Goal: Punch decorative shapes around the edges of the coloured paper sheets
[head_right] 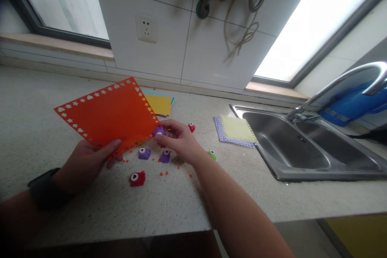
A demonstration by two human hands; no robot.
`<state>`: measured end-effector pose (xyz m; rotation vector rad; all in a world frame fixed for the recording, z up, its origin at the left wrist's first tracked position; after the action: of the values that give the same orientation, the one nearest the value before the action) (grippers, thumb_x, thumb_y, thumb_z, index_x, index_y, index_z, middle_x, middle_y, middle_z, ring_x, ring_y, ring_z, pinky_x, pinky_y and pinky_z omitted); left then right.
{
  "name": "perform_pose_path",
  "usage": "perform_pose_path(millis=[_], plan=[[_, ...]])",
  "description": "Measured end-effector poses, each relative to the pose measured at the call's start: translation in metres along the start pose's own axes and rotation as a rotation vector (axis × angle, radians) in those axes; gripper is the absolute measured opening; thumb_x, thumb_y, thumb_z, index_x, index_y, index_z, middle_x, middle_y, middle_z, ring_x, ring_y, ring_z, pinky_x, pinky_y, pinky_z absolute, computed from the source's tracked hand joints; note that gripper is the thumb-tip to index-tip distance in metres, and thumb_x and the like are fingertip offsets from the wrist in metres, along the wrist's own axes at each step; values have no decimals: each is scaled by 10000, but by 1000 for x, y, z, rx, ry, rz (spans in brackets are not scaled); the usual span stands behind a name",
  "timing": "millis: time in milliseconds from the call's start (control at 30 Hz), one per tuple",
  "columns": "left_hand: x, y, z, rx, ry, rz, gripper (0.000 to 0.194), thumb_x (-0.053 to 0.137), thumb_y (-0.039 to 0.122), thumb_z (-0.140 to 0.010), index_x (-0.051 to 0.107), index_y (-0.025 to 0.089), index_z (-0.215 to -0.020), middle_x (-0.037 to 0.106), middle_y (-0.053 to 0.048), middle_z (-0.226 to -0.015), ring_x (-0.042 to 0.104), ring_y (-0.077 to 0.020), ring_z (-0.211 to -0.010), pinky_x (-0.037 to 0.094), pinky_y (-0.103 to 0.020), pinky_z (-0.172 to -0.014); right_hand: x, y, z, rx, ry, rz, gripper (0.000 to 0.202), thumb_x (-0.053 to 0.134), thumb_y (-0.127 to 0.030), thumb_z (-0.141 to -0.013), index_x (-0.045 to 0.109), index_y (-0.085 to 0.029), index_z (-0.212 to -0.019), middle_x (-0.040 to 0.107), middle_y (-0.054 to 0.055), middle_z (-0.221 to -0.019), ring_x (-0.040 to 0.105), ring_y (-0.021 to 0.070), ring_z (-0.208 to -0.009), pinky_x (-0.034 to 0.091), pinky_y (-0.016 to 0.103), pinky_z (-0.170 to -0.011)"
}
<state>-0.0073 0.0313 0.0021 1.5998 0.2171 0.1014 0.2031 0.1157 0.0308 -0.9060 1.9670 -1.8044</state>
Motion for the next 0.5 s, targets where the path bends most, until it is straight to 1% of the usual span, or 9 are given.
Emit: perform_pose_path(millis=[133,300,400,500], plan=[[0,3,1,7,-9,-34,283,683,382,-858,650,187,-656,626,13,-525,489,-124,-411,402,-242,-404,1,-2,0,-13,-6,21,329,836,-272,-764,709,-237,-1066,695,-13,-872,652,107,-721,536,258,-661],[0,-1,-1,0,-33,4,246,688,370,-867,667,182,-710,654,12,-569,499,-121,-429,409,-239,-416,1,-4,1,-21,-14,44,328,842,-281,-758,696,-233,-1048,690,-17,-845,652,108,-722,530,266,-672],[0,-3,-2,7,-36,51,214,708,337,-855,679,172,-721,677,-3,-604,516,-116,-452,425,-231,-435,2,-9,2,-47,-7,128,317,829,-283,-772,686,-234,-1050,695,0,-906,652,118,-751,543,293,-709],[0,0,-4,34,4,134,140,752,283,-815,697,167,-761,718,-26,-689,578,-123,-525,493,-232,-513,4,-21,6,-175,-1,306,324,803,-274,-800,678,-248,-1097,696,37,-1040,662,157,-879,555,353,-816]])
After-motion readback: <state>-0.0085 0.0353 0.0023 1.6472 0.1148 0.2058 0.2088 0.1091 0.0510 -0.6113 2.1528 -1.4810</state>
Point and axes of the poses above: each hand's wrist, its own z-axis away from the middle knuckle, its own x-axis out of the palm, y = z × x, the point moved 6 cm from there along -z, towards the middle knuckle
